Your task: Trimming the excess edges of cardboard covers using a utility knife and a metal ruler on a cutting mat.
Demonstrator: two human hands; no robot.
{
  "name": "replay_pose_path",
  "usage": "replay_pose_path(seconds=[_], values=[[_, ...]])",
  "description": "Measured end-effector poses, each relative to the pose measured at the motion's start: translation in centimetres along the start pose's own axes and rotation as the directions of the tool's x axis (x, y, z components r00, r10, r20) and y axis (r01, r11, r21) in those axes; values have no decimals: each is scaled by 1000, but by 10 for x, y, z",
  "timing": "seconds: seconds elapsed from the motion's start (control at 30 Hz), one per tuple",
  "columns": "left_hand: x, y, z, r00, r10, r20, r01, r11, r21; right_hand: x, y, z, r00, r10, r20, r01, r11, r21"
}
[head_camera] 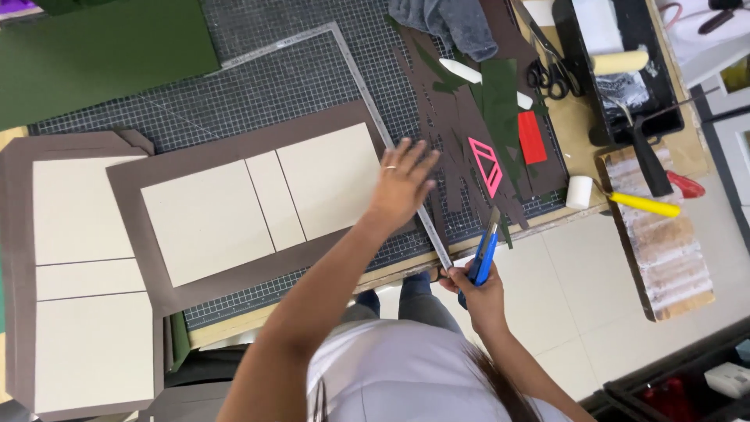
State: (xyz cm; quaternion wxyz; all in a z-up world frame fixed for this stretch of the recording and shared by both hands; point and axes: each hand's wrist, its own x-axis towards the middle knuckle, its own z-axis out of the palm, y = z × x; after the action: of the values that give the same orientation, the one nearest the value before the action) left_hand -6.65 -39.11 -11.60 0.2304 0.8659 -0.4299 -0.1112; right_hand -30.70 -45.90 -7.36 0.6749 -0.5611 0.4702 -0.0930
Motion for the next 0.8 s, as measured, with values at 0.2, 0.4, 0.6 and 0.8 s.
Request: replay_pose_path(seconds=[0.2, 0.4, 0.6, 0.8], values=[[-64, -26, 16, 970, 227, -93, -221, 973, 64, -14, -17, 11, 999, 36, 21, -33, 992, -122], [-27, -62, -8, 995, 72, -73, -62, 989, 136, -2, 2, 19, 990, 107, 94, -86, 975, -205], [4, -85, -31, 977, -183, 111, 154, 962, 227, -1, 2, 28, 983, 130, 127, -97, 967, -235], [-5, -87, -35, 978, -195, 77, 173, 958, 228, 10, -14, 1, 999, 45, 0, -40, 882, -469]])
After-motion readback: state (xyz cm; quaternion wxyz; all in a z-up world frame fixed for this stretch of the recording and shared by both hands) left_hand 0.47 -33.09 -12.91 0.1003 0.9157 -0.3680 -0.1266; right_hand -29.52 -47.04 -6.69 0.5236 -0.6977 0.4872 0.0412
